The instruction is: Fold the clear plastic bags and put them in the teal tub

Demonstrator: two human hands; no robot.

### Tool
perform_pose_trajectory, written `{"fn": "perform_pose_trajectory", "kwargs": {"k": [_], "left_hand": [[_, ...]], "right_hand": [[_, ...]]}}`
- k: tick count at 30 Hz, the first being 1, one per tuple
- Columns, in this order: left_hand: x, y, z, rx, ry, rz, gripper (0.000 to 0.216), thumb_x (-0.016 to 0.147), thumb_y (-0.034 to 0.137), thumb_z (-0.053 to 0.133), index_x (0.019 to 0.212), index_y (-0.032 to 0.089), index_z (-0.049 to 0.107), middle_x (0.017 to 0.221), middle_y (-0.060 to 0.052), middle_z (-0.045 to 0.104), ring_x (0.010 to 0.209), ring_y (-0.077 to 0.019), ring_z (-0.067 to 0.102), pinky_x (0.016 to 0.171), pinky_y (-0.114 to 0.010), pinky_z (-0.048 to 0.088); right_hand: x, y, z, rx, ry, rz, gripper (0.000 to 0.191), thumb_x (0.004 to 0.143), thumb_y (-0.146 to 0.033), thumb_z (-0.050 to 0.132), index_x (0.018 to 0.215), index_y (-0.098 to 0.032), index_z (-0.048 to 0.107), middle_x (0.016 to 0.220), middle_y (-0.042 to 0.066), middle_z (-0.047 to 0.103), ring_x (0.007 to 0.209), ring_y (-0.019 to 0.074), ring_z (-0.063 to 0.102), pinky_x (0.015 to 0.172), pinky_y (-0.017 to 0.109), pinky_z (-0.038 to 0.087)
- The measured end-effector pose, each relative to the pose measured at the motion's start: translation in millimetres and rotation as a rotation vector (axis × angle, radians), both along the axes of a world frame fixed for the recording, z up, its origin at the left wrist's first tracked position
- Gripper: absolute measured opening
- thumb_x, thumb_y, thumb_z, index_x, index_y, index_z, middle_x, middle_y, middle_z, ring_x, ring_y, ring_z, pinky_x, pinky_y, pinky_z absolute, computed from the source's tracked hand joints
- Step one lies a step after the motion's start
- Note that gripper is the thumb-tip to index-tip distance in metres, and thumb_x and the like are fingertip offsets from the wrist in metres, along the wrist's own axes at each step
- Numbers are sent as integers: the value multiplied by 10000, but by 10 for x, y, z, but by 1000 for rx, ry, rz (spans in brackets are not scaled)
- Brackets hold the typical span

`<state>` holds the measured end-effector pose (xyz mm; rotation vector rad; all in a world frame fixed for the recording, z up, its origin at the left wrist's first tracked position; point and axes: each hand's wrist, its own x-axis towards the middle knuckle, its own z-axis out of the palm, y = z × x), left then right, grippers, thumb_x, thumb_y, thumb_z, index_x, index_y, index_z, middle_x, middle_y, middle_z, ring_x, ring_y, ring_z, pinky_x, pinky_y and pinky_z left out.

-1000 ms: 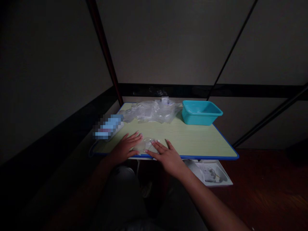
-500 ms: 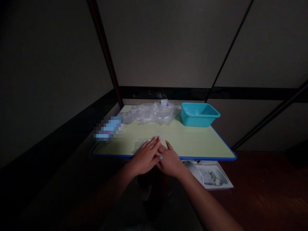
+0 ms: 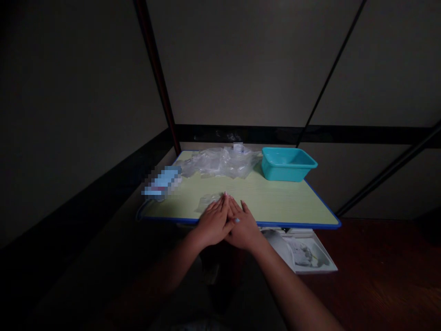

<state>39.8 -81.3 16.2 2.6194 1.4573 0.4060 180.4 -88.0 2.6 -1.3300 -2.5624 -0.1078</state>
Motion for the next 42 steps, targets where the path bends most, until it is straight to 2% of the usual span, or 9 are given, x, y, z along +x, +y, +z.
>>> {"fn": "perform_pose_trajectory", "kwargs": {"k": [7, 14, 18, 20, 24, 26, 32, 37, 42], "left_hand": [[-234, 31, -63, 74, 32, 78, 727, 907, 600, 208, 1425, 95, 280, 1493, -142, 257, 1396, -274, 178, 1124, -446, 184], [-584, 121, -86, 97, 86, 210, 714, 897, 576, 298, 1389, 61, 336, 1468, -190, 286, 1381, -280, 228, 1098, -484, 221], [-591, 107, -13, 122, 60, 300, 705, 899, 551, 316, 1377, 34, 345, 1440, -225, 319, 1373, -310, 238, 1093, -533, 191], [-487, 84, 52, 130, 31, 232, 681, 908, 534, 305, 1407, 71, 307, 1471, -183, 280, 1387, -290, 202, 1108, -521, 169], [-208, 89, 141, 23, 15, -143, 580, 937, 455, 270, 1451, 191, 222, 1518, -46, 201, 1404, -192, 165, 1131, -430, 189], [-119, 130, 142, -27, 18, -191, 569, 939, 433, 272, 1457, 211, 199, 1525, -26, 178, 1406, -183, 153, 1130, -425, 190], [-166, 241, 63, -19, 41, -57, 563, 946, 492, 217, 1458, 260, 182, 1522, -26, 180, 1408, -198, 147, 1121, -496, 157], [-369, 276, 28, 8, 82, 56, 596, 932, 544, 219, 1431, 223, 279, 1509, -61, 219, 1400, -208, 183, 1109, -494, 189], [-634, 357, 12, 21, 101, 126, 575, 928, 493, 307, 1427, 208, 279, 1496, -73, 253, 1385, -221, 231, 1092, -513, 214]], "right_hand": [[-34, -12, 14, -8, -42, -63, 850, 749, -413, 529, 1441, -36, 210, 1493, 204, 214, 1385, 291, 174, 1090, 524, 169], [-41, -2, 24, -22, -49, -71, 922, 747, -488, 570, 1437, -5, 194, 1483, 234, 218, 1379, 297, 193, 1096, 489, 187], [-44, -15, 29, -16, -35, -71, 921, 747, -488, 573, 1438, -10, 195, 1482, 229, 224, 1381, 294, 189, 1098, 494, 185], [-47, -19, 18, -14, -21, -76, 913, 745, -486, 576, 1438, -20, 206, 1483, 223, 229, 1378, 295, 197, 1097, 501, 184], [-50, -11, -18, -7, 15, -67, 803, 754, -416, 561, 1435, -102, 273, 1480, 160, 288, 1373, 280, 213, 1112, 509, 127], [-49, -4, -23, -19, 28, -63, 772, 752, -399, 560, 1431, -142, 297, 1481, 132, 299, 1375, 276, 207, 1117, 511, 98], [-55, 0, 17, -63, 45, -88, 780, 774, -479, 550, 1428, -129, 307, 1503, 145, 226, 1387, 278, 171, 1116, 511, 111], [-64, -14, 55, -97, 1, -110, 805, 789, -483, 541, 1421, -52, 292, 1496, 190, 189, 1390, 294, 153, 1109, 523, 135], [-71, -25, 86, -98, -27, -119, 830, 793, -465, 542, 1434, -30, 241, 1490, 208, 178, 1386, 292, 169, 1106, 514, 157]]}}
